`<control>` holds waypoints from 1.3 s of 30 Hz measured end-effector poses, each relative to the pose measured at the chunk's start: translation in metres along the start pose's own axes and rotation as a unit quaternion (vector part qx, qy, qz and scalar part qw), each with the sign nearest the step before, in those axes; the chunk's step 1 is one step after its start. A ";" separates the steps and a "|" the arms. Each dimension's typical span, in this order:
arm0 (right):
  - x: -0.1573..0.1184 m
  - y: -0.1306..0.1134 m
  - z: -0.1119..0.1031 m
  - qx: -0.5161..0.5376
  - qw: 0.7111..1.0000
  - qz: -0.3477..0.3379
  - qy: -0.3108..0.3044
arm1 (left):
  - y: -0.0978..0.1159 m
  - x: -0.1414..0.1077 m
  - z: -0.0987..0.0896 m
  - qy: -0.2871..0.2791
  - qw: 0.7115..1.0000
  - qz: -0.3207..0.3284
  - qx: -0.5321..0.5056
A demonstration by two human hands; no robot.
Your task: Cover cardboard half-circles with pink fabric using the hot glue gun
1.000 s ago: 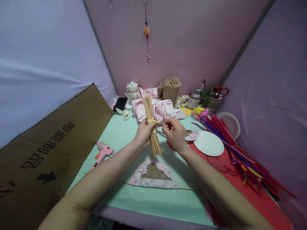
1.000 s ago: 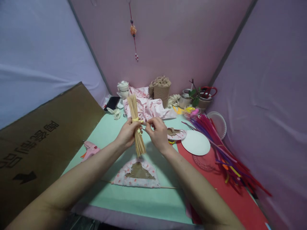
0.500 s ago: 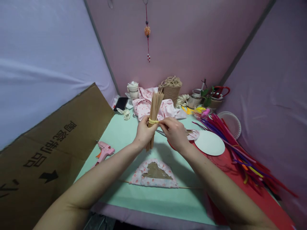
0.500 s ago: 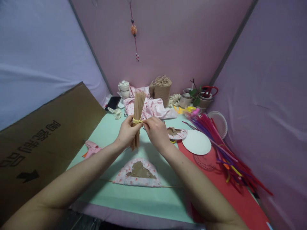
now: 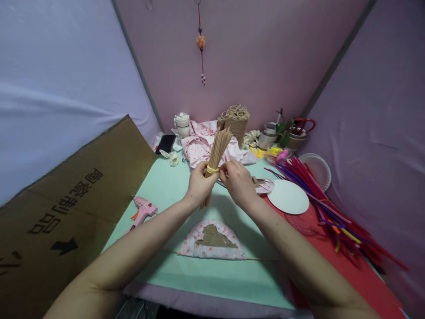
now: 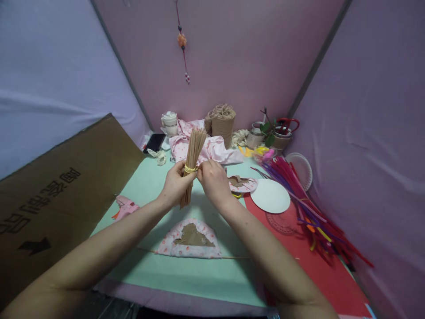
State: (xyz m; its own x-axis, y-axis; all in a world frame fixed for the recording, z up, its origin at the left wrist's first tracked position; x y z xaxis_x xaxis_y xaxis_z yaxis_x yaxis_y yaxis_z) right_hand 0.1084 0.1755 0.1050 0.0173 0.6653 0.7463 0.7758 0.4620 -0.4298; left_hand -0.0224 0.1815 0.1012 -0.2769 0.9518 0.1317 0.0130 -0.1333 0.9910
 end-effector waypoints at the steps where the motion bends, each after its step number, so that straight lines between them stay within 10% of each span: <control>1: -0.001 0.001 0.000 0.007 1.000 -0.001 0.009 | 0.001 0.000 0.001 0.000 1.000 -0.019 -0.017; 8: -0.008 0.004 -0.005 0.151 0.977 0.099 0.113 | 0.010 0.002 0.014 -0.021 0.971 -0.176 -0.160; 15: -0.010 0.020 -0.007 0.318 0.889 0.289 0.158 | 0.005 0.016 0.008 0.036 0.955 -0.244 -0.167; 24: -0.005 -0.007 -0.019 0.091 0.995 -0.010 0.043 | 0.006 0.000 0.009 0.025 0.992 -0.072 -0.101; 33: 0.000 -0.001 -0.006 -0.082 0.991 -0.081 0.061 | 0.005 -0.005 0.013 0.046 0.987 -0.103 -0.114; 39: -0.007 0.010 -0.008 0.052 0.980 -0.001 0.193 | 0.006 0.000 0.024 0.017 0.947 -0.246 -0.204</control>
State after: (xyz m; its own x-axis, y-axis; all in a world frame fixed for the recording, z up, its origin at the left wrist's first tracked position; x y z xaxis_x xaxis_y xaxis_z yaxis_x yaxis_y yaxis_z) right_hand 0.1209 0.1706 0.0996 0.2692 0.4019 0.8752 0.7077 0.5339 -0.4628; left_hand 0.0004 0.1872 0.1079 -0.1837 0.9180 -0.3515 -0.4955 0.2223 0.8397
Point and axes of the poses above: each hand's wrist, its own x-axis towards the middle knuckle, its own z-axis out of the palm, y = z × x, the point moved 3 cm from there along x, towards the middle knuckle, and after that the axes turned 14 degrees about y, right-handed, at the moved point
